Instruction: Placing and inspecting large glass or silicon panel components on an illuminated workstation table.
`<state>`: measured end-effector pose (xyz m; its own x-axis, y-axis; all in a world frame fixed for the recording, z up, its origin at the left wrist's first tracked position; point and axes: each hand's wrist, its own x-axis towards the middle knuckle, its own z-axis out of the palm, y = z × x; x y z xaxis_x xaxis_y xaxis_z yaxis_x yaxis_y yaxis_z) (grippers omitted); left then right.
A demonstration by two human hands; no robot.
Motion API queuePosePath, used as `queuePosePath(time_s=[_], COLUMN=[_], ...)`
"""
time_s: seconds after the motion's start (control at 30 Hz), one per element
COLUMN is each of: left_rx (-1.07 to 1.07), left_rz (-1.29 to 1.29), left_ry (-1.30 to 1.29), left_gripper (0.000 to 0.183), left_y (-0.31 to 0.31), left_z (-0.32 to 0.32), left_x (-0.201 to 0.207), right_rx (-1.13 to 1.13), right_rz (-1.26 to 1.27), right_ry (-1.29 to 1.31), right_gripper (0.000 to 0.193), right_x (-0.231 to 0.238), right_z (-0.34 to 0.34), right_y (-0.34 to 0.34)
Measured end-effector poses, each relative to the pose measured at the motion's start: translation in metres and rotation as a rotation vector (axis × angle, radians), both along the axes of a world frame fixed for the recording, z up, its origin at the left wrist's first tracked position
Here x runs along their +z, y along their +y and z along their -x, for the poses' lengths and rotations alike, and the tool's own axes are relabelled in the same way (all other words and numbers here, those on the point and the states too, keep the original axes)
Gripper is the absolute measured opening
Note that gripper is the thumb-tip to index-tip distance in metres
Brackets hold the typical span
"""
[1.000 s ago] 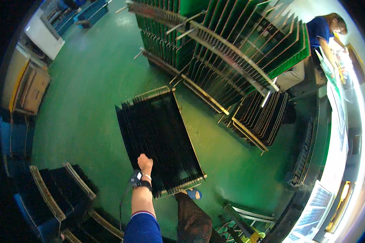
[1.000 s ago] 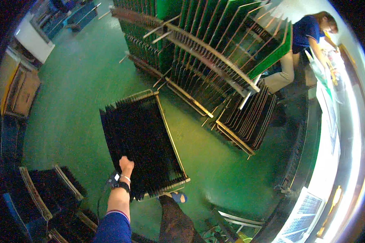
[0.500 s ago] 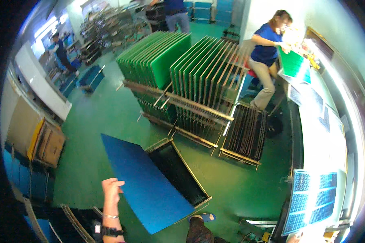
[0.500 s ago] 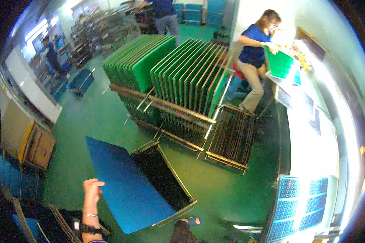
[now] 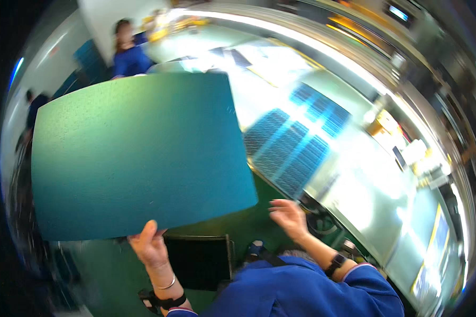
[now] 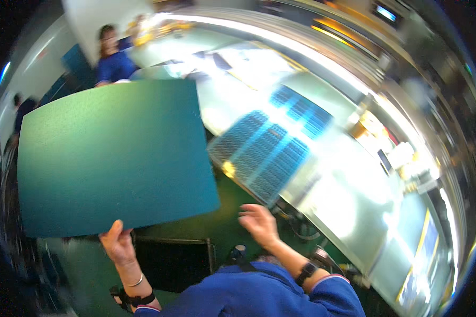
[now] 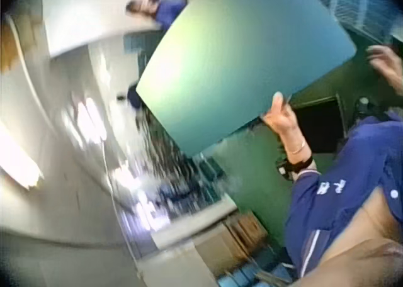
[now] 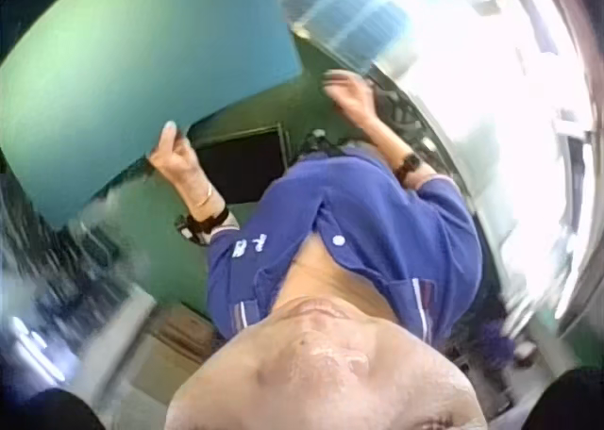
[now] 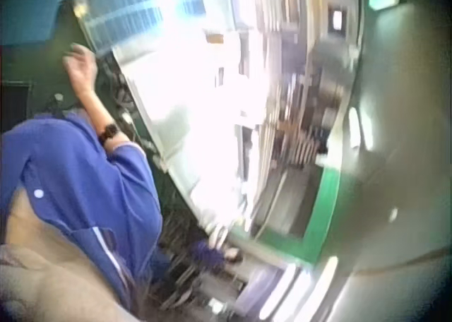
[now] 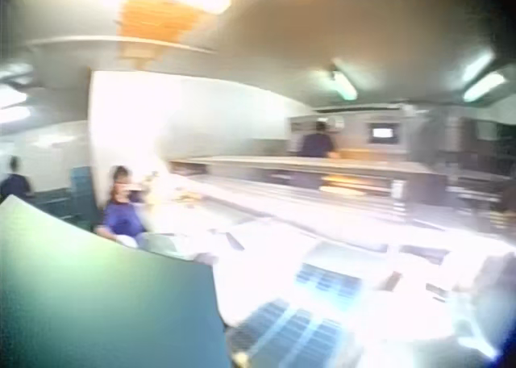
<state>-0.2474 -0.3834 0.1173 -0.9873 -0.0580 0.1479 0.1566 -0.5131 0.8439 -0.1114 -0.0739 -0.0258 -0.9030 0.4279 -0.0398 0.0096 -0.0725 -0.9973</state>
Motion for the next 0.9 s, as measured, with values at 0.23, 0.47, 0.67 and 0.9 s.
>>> queuePosePath(time_s=[0.23,0.47,0.67,0.9], left_rx=[-0.74,-1.653,-2.03,-1.299], left_rz=[-0.132,0.106,0.507,0.546], left_ry=[-0.154,-0.126,-0.1,-0.758], left_gripper=[0.03,0.027,0.042,0.035], left_y=[0.213,0.289,0.295,0.269], left_z=[-0.043,-0.124,-0.102,-0.027], left_x=[-0.036,-0.06,-0.16,-0.211], right_rx=[-0.32,-0.992,-1.048,-1.219], right_rz=[0.861,0.646,0.606,0.625], right_ry=[0.535,0.605,0.768,0.637], right_gripper=[0.03,0.024,0.022,0.025], right_x=[0.116,0.087,0.056,-0.004], right_z=[-0.015,-0.164,-0.293,-0.37], right_y=[-0.028,0.037,0.075,0.108])
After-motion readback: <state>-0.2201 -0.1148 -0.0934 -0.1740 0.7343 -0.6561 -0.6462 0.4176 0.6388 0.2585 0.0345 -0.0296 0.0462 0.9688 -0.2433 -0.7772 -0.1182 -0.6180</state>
